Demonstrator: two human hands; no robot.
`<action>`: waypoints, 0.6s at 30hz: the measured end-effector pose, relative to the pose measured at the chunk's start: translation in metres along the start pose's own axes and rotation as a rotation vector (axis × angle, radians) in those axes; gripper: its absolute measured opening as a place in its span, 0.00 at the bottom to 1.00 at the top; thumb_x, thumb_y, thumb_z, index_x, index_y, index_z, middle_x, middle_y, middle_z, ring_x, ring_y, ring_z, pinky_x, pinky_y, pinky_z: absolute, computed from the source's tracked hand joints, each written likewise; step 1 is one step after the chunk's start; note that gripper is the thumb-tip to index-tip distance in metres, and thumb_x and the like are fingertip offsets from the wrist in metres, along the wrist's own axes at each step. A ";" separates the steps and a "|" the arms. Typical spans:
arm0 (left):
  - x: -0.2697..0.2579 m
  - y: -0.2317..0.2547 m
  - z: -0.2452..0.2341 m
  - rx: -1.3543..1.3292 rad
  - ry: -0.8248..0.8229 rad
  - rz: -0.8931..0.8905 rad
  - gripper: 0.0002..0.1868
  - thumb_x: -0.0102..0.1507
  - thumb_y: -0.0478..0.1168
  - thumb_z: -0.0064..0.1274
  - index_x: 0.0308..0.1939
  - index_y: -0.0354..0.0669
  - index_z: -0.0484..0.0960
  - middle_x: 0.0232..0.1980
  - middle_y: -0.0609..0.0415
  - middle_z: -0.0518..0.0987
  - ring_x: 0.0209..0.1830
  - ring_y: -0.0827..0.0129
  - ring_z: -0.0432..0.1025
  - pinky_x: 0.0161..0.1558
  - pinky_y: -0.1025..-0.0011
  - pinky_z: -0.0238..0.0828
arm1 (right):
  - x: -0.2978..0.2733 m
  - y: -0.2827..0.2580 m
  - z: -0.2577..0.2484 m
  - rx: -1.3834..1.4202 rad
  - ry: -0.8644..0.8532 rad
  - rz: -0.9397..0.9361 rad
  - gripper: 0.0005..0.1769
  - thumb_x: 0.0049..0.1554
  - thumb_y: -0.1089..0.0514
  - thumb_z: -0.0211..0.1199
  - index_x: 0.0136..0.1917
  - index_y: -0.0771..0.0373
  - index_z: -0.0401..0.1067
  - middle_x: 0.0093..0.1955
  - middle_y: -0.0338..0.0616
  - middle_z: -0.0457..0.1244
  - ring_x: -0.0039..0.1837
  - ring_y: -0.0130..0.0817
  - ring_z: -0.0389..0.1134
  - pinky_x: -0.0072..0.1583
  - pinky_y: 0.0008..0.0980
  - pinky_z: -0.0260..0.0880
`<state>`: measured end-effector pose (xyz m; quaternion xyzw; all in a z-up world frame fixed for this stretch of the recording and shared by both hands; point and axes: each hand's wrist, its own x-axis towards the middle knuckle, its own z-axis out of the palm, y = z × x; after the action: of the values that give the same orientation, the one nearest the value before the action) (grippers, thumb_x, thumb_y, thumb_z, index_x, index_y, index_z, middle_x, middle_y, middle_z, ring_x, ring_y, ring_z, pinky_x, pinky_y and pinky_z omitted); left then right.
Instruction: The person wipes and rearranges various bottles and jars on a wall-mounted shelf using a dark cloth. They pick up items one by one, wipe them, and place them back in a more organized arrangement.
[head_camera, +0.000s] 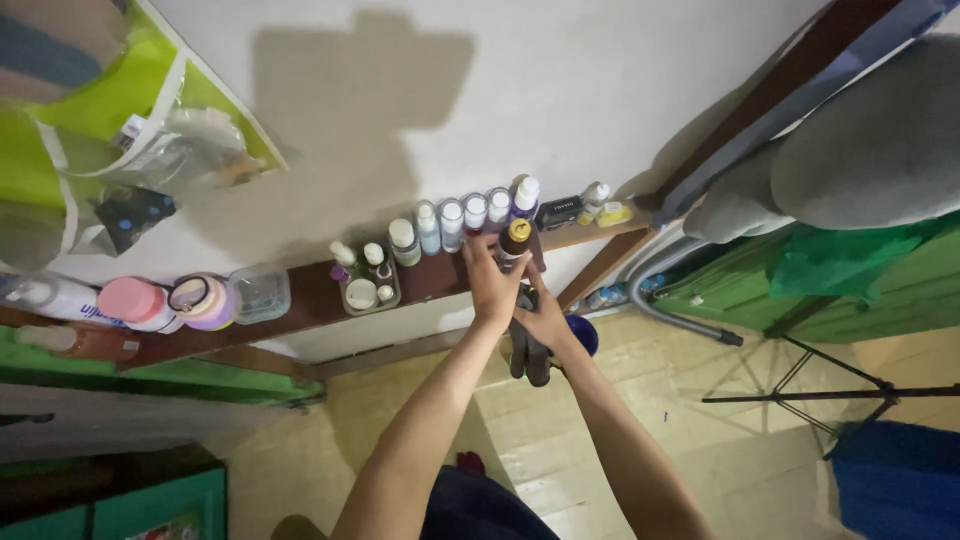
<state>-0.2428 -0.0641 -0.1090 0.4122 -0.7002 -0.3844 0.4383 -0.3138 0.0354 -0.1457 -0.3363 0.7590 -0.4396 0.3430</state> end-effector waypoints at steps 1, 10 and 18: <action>0.000 -0.002 0.000 0.001 0.001 -0.001 0.36 0.46 0.43 0.76 0.52 0.39 0.72 0.49 0.44 0.73 0.50 0.48 0.72 0.53 0.60 0.73 | 0.002 0.000 -0.001 0.000 -0.002 0.000 0.59 0.46 0.43 0.75 0.84 0.44 0.49 0.75 0.58 0.58 0.74 0.62 0.59 0.74 0.55 0.60; -0.012 0.006 -0.021 -0.020 0.024 0.020 0.31 0.50 0.34 0.70 0.54 0.39 0.70 0.49 0.47 0.71 0.51 0.52 0.72 0.50 0.65 0.76 | -0.015 -0.029 -0.009 0.030 -0.043 -0.072 0.62 0.45 0.47 0.74 0.85 0.45 0.43 0.76 0.70 0.54 0.74 0.70 0.57 0.74 0.59 0.58; -0.015 0.001 -0.119 -0.109 -0.059 0.084 0.09 0.66 0.35 0.57 0.49 0.43 0.77 0.40 0.49 0.82 0.40 0.57 0.81 0.37 0.66 0.82 | -0.035 -0.052 0.031 0.020 -0.158 0.015 0.31 0.47 0.41 0.79 0.61 0.53 0.77 0.49 0.52 0.72 0.56 0.47 0.73 0.59 0.44 0.72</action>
<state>-0.1281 -0.0716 -0.0746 0.3462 -0.7076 -0.4153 0.4549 -0.2589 0.0300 -0.1026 -0.3607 0.7275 -0.4167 0.4087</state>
